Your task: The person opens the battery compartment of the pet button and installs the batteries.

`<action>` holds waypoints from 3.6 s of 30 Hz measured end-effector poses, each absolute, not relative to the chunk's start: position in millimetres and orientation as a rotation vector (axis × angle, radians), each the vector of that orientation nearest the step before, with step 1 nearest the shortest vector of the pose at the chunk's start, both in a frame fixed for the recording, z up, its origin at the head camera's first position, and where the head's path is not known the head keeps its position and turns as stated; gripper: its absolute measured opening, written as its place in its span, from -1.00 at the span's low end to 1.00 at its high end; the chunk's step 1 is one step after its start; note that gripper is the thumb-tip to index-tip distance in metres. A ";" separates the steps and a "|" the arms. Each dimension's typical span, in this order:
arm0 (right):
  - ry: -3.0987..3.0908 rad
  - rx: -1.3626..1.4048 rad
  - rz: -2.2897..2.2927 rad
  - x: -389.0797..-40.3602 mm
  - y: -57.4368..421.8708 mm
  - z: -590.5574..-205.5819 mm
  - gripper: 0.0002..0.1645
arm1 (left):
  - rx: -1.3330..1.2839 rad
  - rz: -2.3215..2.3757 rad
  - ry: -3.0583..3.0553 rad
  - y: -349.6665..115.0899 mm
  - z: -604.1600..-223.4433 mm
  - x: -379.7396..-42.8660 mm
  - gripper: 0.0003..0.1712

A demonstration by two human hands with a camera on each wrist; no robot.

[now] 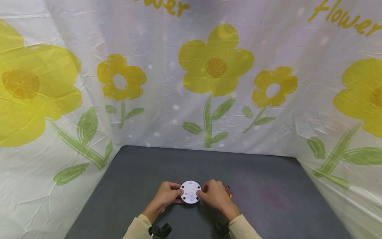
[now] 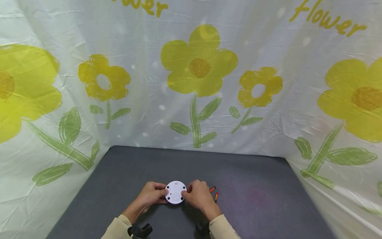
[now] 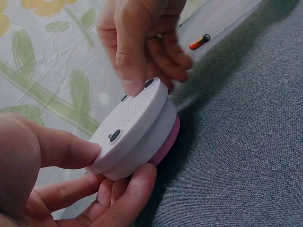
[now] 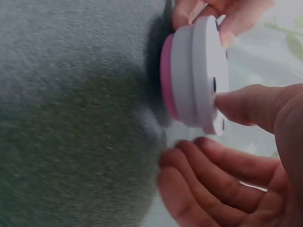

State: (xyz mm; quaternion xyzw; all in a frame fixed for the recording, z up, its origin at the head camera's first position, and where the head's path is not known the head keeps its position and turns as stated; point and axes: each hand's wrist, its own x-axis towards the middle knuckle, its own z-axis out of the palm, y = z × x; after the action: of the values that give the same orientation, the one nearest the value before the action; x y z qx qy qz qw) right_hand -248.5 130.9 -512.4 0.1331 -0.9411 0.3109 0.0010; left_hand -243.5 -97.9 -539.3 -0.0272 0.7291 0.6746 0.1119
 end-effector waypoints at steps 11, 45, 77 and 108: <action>-2.665 0.822 0.803 -255.8 110.9 -499.9 -0.78 | -0.071 1.980 2.131 -99.2 -537.6 -242.8 -0.61; -2.729 1.000 0.587 -263.0 95.0 -505.5 -0.77 | -0.070 1.944 2.201 -97.7 -538.9 -238.1 -0.64; -2.610 0.825 0.708 -275.2 121.0 -491.3 -0.83 | -0.101 1.973 2.173 -95.7 -541.5 -238.7 -0.59; -2.907 0.171 0.686 -283.1 300.2 -498.1 -0.82 | -0.158 1.956 2.170 -95.2 -540.2 -239.8 -0.60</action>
State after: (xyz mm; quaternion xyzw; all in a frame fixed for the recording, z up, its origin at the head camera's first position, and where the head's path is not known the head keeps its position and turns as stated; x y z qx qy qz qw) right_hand -283.1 300.2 -498.1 0.0570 -0.9689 0.2287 0.0749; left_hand -239.8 -95.2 -540.2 -0.0535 0.7374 0.6646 0.1078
